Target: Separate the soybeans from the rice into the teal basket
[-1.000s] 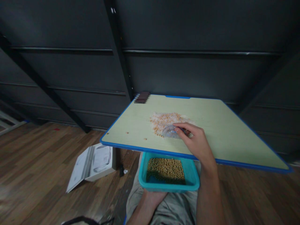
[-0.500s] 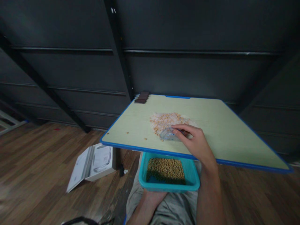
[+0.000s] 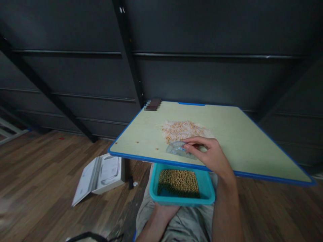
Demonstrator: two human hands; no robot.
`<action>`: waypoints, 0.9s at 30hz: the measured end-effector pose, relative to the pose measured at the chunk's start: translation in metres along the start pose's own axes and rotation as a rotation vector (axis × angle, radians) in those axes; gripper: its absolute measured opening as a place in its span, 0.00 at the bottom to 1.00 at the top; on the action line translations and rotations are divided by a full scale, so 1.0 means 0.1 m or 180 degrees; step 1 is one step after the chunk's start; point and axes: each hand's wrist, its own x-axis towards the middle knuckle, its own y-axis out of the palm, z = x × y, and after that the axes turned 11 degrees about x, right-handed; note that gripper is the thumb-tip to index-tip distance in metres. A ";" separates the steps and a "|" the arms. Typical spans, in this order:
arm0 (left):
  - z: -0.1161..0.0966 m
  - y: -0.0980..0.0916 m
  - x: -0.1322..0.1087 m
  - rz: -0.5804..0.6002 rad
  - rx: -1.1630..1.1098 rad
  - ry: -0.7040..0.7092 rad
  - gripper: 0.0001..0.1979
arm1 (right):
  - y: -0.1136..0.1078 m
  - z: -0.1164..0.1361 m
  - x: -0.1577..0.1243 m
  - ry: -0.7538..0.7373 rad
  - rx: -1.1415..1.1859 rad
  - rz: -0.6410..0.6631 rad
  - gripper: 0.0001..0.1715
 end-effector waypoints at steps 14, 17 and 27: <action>-0.02 -0.08 -0.07 0.0172 0.0191 0.0005 0.21 | 0.00 -0.06 0.06 -0.0104 -0.0381 -0.0246 0.10; -0.03 -0.03 -0.09 0.0250 0.0199 0.0067 0.21 | 0.00 -0.06 0.06 -0.0054 -0.0351 -0.0184 0.10; -0.02 0.04 -0.02 0.0237 -0.0079 0.0007 0.18 | 0.01 0.02 0.01 0.0020 -0.0126 0.0298 0.10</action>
